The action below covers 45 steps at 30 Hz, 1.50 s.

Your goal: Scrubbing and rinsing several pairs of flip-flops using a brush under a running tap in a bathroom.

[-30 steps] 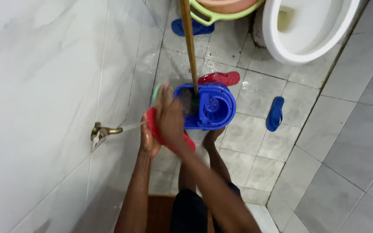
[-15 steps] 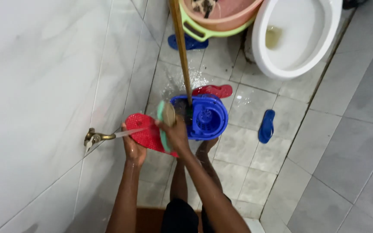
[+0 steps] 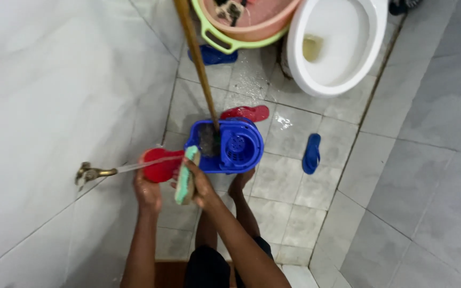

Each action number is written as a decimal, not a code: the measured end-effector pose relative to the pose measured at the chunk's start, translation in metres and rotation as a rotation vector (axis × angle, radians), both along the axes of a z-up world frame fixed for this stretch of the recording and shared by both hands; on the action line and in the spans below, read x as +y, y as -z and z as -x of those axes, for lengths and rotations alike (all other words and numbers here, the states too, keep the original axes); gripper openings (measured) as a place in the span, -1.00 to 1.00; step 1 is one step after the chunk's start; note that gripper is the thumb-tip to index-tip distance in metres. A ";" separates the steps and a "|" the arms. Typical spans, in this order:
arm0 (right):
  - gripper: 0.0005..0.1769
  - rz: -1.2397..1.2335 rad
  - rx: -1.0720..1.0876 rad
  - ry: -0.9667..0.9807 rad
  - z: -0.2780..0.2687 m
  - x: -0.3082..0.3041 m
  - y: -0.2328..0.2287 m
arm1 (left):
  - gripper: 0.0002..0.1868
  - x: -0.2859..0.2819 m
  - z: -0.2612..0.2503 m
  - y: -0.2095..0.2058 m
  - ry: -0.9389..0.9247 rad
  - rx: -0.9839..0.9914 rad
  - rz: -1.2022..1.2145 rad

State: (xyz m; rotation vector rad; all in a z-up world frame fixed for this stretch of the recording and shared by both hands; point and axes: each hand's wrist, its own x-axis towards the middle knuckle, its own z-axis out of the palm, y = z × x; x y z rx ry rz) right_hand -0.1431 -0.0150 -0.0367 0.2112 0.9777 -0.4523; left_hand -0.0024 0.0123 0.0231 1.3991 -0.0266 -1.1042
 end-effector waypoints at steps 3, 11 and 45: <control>-0.41 -0.041 -0.153 0.023 -0.005 0.002 0.003 | -0.37 0.016 -0.003 0.013 -0.119 0.007 -0.002; -0.51 -0.118 -0.143 0.065 0.047 0.020 -0.004 | -0.22 0.021 0.084 -0.045 -0.084 -0.116 0.154; -0.49 0.380 0.268 -0.819 0.242 -0.279 0.457 | -0.38 0.136 0.191 0.231 0.445 0.293 -0.642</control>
